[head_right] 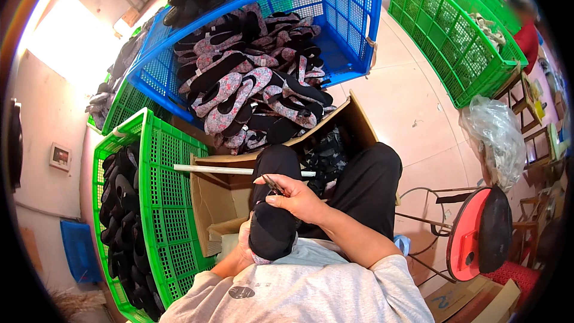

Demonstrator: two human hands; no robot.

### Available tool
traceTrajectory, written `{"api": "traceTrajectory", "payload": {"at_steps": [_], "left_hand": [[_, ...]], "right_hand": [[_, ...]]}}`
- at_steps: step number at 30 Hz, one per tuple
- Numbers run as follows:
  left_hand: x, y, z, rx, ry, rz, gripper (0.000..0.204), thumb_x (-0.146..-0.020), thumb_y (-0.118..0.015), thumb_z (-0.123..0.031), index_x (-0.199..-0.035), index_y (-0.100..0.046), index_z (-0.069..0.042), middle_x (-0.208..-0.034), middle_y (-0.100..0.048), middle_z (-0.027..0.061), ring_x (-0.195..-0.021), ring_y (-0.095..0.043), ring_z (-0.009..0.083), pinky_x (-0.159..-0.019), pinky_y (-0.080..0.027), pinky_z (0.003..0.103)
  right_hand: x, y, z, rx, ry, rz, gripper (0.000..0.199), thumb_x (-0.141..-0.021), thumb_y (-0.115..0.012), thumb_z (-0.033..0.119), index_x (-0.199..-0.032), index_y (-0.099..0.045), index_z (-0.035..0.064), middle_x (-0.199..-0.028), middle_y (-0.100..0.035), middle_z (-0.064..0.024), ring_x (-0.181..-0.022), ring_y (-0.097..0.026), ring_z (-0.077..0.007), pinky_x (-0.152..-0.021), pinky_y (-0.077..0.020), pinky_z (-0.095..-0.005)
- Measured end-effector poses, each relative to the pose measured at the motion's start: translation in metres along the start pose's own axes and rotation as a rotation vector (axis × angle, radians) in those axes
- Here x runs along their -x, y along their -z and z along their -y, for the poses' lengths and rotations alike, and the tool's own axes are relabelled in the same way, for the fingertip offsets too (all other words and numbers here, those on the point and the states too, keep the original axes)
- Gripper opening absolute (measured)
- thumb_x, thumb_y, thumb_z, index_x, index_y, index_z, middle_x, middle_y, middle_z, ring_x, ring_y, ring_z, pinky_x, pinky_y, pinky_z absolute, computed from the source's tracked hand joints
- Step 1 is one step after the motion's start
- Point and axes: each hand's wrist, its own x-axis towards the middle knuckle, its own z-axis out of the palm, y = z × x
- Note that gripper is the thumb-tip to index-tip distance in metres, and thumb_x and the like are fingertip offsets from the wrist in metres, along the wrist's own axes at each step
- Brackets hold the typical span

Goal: The person sits on the floor and repairs slippers by hand. They pick up a slipper, use a small tool to adjust or remove parts of the sole, and then place the slipper into a green crate. The process is repeated for multiple slippers.

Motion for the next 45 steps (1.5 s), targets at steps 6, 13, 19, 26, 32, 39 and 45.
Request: {"api": "traceTrajectory", "payload": {"at_steps": [6, 13, 19, 26, 32, 39, 45], "left_hand": [[0.008, 0.03, -0.005, -0.048, 0.046, 0.16, 0.066, -0.089, -0.063, -0.038, -0.14, -0.046, 0.0, -0.137, -0.053, 0.0214, -0.121, -0.058, 0.0345, -0.104, -0.048, 0.047], [0.008, 0.016, 0.003, -0.133, -0.001, 0.345, 0.074, -0.083, -0.07, -0.042, -0.14, -0.045, 0.001, -0.135, -0.055, 0.0205, -0.118, -0.059, 0.0344, -0.101, -0.05, 0.047], [0.013, 0.013, -0.012, -0.255, 0.092, 0.312, 0.079, -0.079, -0.076, -0.04, -0.14, -0.045, 0.0, -0.132, -0.056, 0.0194, -0.116, -0.06, 0.0326, -0.102, -0.048, 0.047], [0.003, -0.013, -0.02, -0.405, 0.052, 0.411, 0.084, -0.076, -0.08, -0.047, -0.138, -0.047, 0.0, -0.129, -0.059, 0.0171, -0.116, -0.061, 0.0298, -0.101, -0.049, 0.046], [-0.015, -0.038, -0.013, -0.291, -0.209, 0.227, 0.055, -0.088, -0.072, -0.033, -0.131, -0.055, -0.004, -0.122, -0.065, 0.0096, -0.11, -0.064, 0.0228, -0.098, -0.051, 0.04], [-0.019, -0.067, -0.011, -0.472, -0.707, 0.27, 0.039, -0.098, -0.058, -0.012, -0.135, -0.051, -0.002, -0.127, -0.061, 0.0107, -0.114, -0.059, 0.0226, -0.099, -0.047, 0.038], [-0.03, -0.073, 0.012, -0.961, -1.067, 0.028, 0.033, -0.099, -0.053, -0.007, -0.131, -0.053, 0.002, -0.125, -0.061, 0.0101, -0.113, -0.059, 0.021, -0.098, -0.045, 0.033]], "right_hand": [[0.001, -0.008, 0.005, 0.019, -0.04, 0.058, 0.046, -0.092, -0.064, 0.004, -0.136, -0.051, 0.0016, -0.13, -0.054, 0.0005, -0.118, -0.047, -0.0062, -0.099, -0.0399, -0.0236], [0.002, -0.014, 0.009, 0.034, -0.037, 0.07, 0.046, -0.092, -0.064, 0.003, -0.137, -0.052, 0.0023, -0.131, -0.053, 0.0011, -0.116, -0.047, -0.0048, -0.097, -0.0403, -0.0219], [0.003, -0.02, 0.015, 0.065, -0.011, 0.091, 0.046, -0.093, -0.064, 0.005, -0.137, -0.051, 0.0017, -0.128, -0.055, 0.0016, -0.113, -0.048, -0.0039, -0.097, -0.0401, -0.0222], [0.005, -0.011, 0.012, 0.044, -0.02, -0.044, 0.045, -0.09, -0.066, 0.003, -0.134, -0.054, 0.0007, -0.127, -0.057, 0.0002, -0.107, -0.052, -0.005, -0.095, -0.0414, -0.023], [-0.005, 0.015, -0.008, 0.023, -0.033, -0.175, 0.04, -0.093, -0.061, 0.004, -0.133, -0.055, 0.0026, -0.12, -0.062, -0.0008, -0.106, -0.057, -0.0076, -0.094, -0.0446, -0.0246], [0.008, 0.026, -0.045, -0.104, -0.068, -0.4, 0.026, -0.093, -0.065, 0.011, -0.117, -0.056, 0.0092, -0.098, -0.065, -0.0026, -0.063, -0.05, -0.0026, -0.045, -0.0303, -0.0172], [0.027, 0.034, -0.066, -0.258, -0.001, -0.217, 0.024, -0.091, -0.068, 0.015, -0.111, -0.056, 0.0116, -0.086, -0.06, 0.0023, -0.057, -0.047, -0.0044, -0.046, -0.0338, -0.0194]]}}
